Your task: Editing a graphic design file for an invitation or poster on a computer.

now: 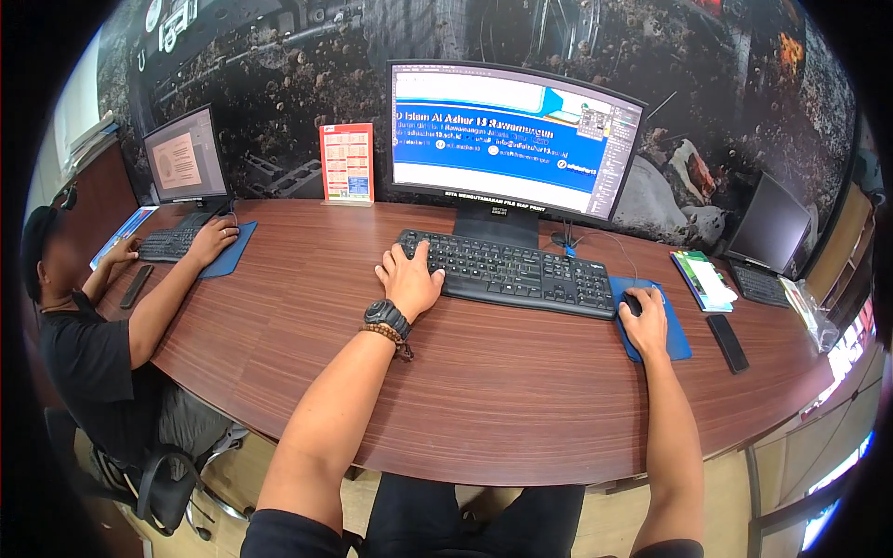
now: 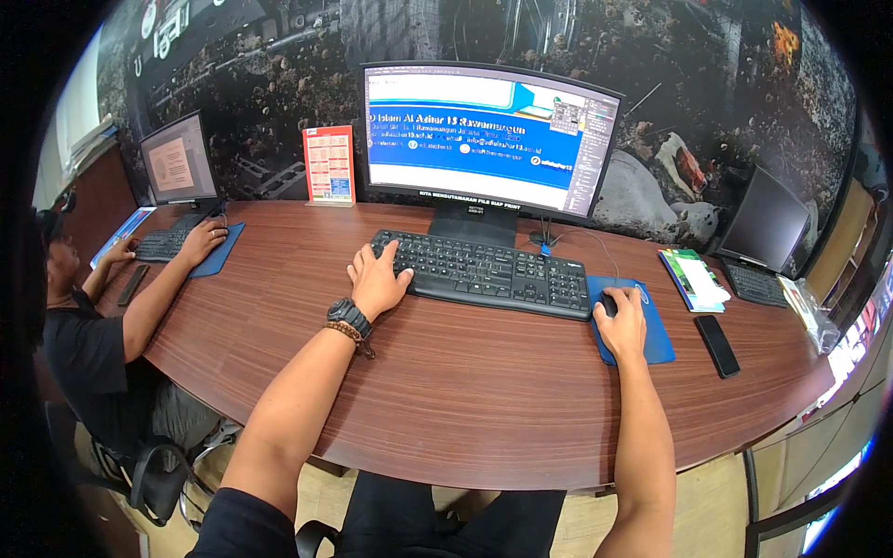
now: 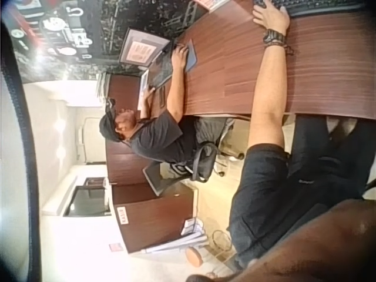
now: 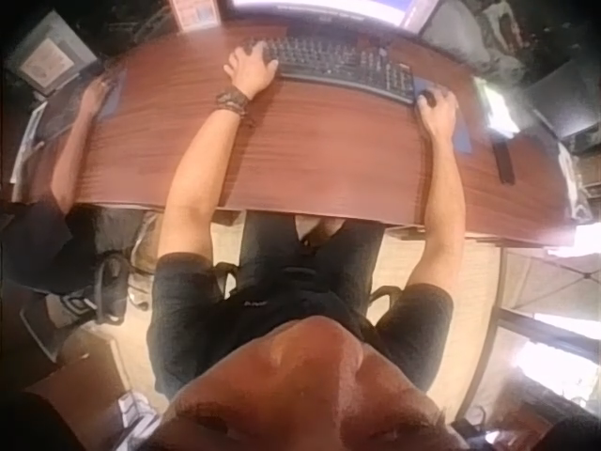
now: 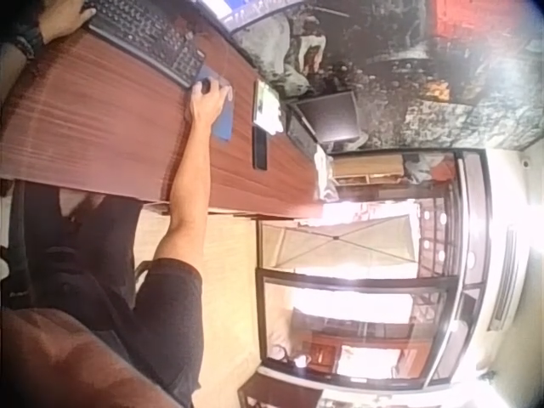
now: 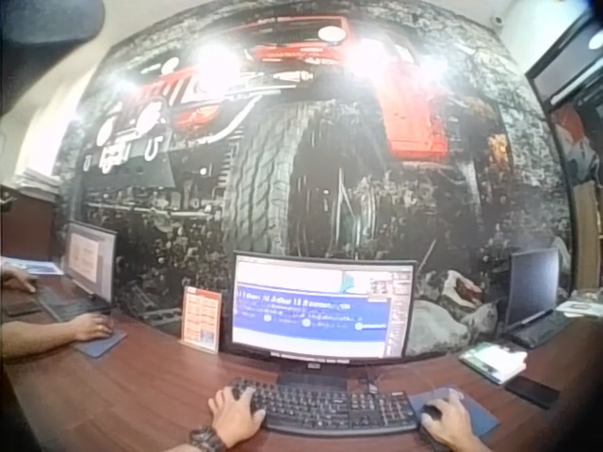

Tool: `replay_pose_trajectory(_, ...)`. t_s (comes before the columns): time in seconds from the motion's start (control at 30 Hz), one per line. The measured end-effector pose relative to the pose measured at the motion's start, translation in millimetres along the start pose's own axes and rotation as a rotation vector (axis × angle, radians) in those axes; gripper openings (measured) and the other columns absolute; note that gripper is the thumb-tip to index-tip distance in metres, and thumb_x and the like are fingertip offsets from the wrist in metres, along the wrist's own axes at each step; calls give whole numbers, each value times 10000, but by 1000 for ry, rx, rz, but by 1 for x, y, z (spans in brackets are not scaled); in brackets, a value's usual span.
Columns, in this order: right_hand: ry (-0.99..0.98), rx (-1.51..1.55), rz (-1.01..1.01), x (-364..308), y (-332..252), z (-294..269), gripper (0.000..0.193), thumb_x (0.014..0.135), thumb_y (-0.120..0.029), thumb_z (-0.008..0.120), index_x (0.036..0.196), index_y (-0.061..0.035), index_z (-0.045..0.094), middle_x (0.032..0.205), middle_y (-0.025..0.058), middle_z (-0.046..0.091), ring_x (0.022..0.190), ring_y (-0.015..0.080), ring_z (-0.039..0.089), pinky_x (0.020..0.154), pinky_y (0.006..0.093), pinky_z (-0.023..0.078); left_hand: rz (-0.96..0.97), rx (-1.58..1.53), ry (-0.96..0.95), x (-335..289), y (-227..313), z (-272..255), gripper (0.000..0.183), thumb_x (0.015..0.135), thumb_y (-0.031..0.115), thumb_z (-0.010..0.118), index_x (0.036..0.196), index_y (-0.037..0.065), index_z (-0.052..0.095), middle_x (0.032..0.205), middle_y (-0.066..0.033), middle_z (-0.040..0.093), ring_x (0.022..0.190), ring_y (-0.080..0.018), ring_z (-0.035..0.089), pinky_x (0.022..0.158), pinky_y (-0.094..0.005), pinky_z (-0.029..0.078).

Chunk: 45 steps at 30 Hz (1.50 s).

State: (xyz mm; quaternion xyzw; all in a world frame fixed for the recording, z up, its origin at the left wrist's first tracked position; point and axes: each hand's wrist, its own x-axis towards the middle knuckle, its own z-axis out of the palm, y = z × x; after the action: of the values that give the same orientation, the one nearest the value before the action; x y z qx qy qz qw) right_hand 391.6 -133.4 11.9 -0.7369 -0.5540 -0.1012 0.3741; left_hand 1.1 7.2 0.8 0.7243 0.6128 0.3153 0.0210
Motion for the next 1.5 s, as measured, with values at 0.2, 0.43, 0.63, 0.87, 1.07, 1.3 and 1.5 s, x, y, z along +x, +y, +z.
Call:
replay_pose_trajectory(0.2,-18,-2,26,0,3,0,331,813,-211,668,1118,-85,706,1206,142,592,1114,359,597,950,439,487,10,1,9,-1,1,0,640,855,328,712,1418,117,493,1373,-282,412,1309,-466,365,1067,-659,268)
replay_pose_trajectory(0.43,-13,18,-7,2,9,2,322,807,-198,666,1096,-64,709,1191,154,595,1100,364,598,947,437,486,15,8,18,-1,1,1,627,861,333,704,1412,116,496,1377,-284,410,1309,-465,365,1069,-650,264)
replay_pose_trajectory(0.63,30,14,-12,1,10,4,307,797,-192,659,1070,-59,700,1155,149,597,1077,359,602,929,439,491,17,1,25,-1,0,2,625,863,334,705,1410,112,497,1374,-290,419,1312,-459,364,1072,-642,262)
replay_pose_trajectory(0.87,20,0,24,1,6,2,319,793,-195,654,1084,-68,688,1139,143,603,1069,358,604,911,445,498,6,-23,7,-1,2,-3,636,888,390,679,1406,72,492,1396,-302,407,1321,-464,352,1083,-644,243)
replay_pose_trajectory(1.07,35,6,6,1,9,4,323,793,-189,657,1091,-68,688,1146,147,605,1074,361,604,917,445,495,-45,-28,-115,-1,6,-8,716,920,448,640,1468,41,422,1472,-324,319,1399,-473,265,1134,-607,204)
replay_pose_trajectory(1.3,34,9,4,1,11,4,332,788,-186,655,1095,-69,700,1157,161,597,1080,368,602,931,445,492,-19,-17,-70,0,4,-5,708,913,463,642,1444,39,445,1428,-303,368,1354,-461,315,1112,-619,219)
replay_pose_trajectory(1.5,38,13,4,1,12,6,326,784,-185,652,1081,-63,708,1155,163,596,1076,370,603,929,444,495,-31,0,-90,0,3,-6,736,914,474,642,1460,29,428,1446,-298,350,1376,-458,295,1130,-594,216)
